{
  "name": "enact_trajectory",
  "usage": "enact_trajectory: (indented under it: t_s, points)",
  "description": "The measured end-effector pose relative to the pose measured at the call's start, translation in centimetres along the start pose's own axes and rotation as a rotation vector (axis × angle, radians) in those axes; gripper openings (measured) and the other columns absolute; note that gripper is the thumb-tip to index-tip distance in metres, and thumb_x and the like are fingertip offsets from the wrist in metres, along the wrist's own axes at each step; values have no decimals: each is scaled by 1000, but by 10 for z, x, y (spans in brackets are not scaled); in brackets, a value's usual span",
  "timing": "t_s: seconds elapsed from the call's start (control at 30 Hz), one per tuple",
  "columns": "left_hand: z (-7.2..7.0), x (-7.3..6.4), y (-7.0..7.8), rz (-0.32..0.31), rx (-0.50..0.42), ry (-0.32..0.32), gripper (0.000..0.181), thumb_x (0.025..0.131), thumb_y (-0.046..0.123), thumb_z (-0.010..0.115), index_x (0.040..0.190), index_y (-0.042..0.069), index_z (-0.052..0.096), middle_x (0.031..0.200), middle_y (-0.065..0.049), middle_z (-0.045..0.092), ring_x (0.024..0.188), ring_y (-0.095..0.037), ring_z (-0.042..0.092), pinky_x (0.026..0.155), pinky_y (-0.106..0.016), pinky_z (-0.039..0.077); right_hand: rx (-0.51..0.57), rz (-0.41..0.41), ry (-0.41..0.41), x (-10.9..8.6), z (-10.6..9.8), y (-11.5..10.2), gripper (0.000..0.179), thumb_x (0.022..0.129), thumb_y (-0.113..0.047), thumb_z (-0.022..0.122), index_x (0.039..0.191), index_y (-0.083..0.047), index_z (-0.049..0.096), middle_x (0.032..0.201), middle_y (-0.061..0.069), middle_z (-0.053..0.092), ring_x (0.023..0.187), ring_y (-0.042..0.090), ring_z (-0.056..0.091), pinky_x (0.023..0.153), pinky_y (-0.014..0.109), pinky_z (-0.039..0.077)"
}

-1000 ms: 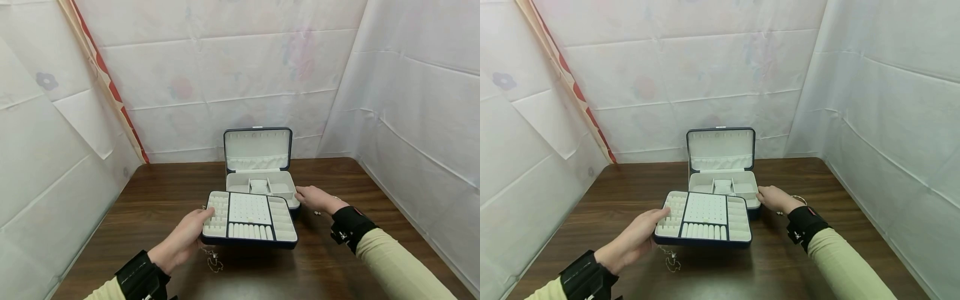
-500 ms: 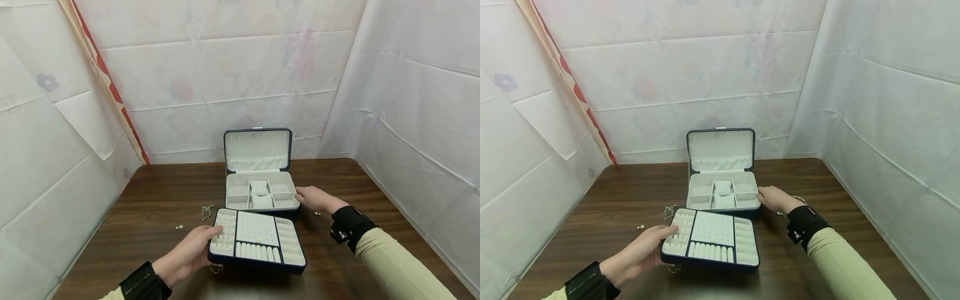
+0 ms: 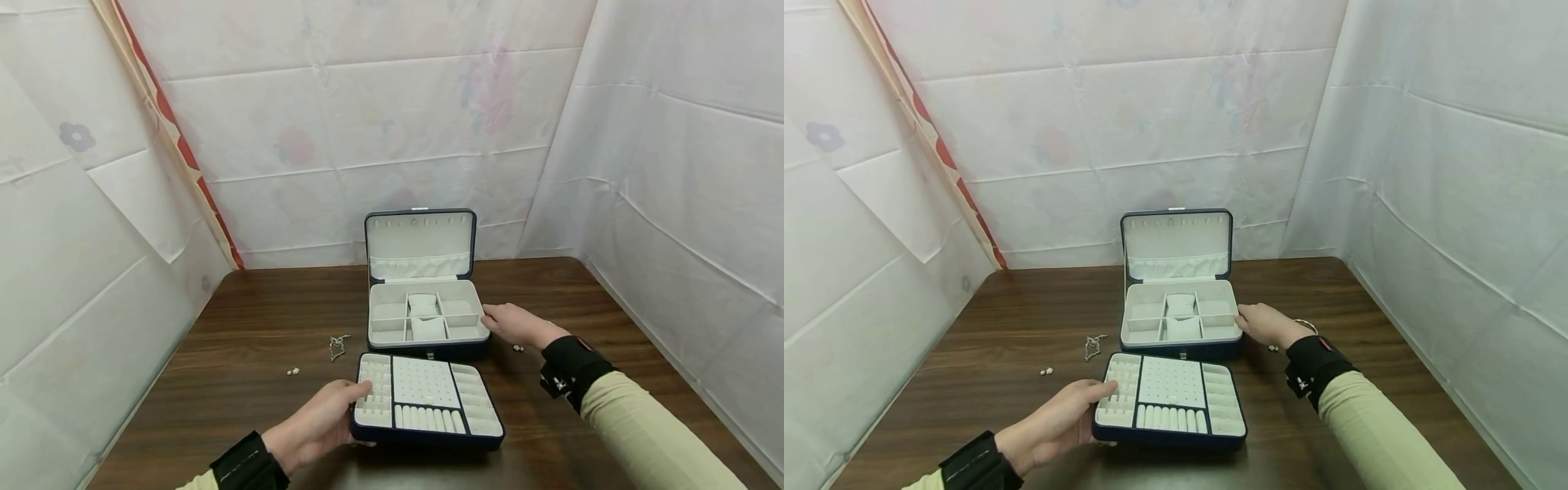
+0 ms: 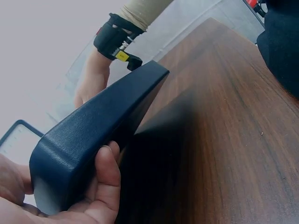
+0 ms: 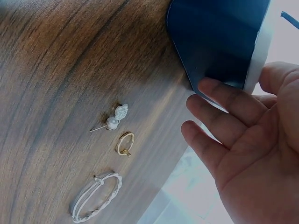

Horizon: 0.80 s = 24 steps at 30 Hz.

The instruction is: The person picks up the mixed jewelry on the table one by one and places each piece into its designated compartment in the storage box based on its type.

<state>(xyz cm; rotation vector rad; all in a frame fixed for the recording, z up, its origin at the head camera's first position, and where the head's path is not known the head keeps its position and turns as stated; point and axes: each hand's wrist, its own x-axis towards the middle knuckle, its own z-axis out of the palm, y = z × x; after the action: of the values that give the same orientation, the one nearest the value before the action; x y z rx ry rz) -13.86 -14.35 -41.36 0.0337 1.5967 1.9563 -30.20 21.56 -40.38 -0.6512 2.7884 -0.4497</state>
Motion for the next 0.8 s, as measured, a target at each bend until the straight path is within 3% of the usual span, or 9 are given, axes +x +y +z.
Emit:
enact_trajectory:
  t_s: [0.2, 0.4, 0.6, 0.8]
  points:
    - [4, 3, -4, -28, -1, -4, 52, 113, 29, 33, 141, -15, 35, 119, -16, 70, 104, -22, 68, 79, -44, 57, 0, 2, -1, 1, 1, 1, 38, 110, -19, 41, 139, 2, 55, 106, 8, 67, 88, 22, 56, 79, 40, 46]
    - [8, 6, -8, -43, -11, 27, 51, 113, 29, 35, 140, -15, 38, 117, -15, 71, 102, -21, 69, 78, -42, 58, 3, 14, -2, 1, 0, 0, 39, 110, -20, 41, 140, 1, 54, 105, 9, 67, 87, 21, 57, 80, 40, 48]
    - [11, 11, -14, -30, -3, 62, 50, 113, 30, 35, 136, -14, 41, 112, -13, 73, 96, -19, 71, 75, -40, 57, -7, 19, 6, 2, -1, -1, 40, 110, -20, 41, 141, 2, 54, 118, 13, 68, 91, 23, 58, 82, 42, 49]
    - [19, 14, -18, -29, 34, 103, 47, 113, 29, 38, 133, -13, 31, 113, -17, 69, 94, -21, 71, 75, -42, 58, -15, 44, 12, 3, 0, 0, 40, 110, -20, 41, 141, 3, 52, 129, 20, 65, 108, 26, 63, 96, 49, 51]
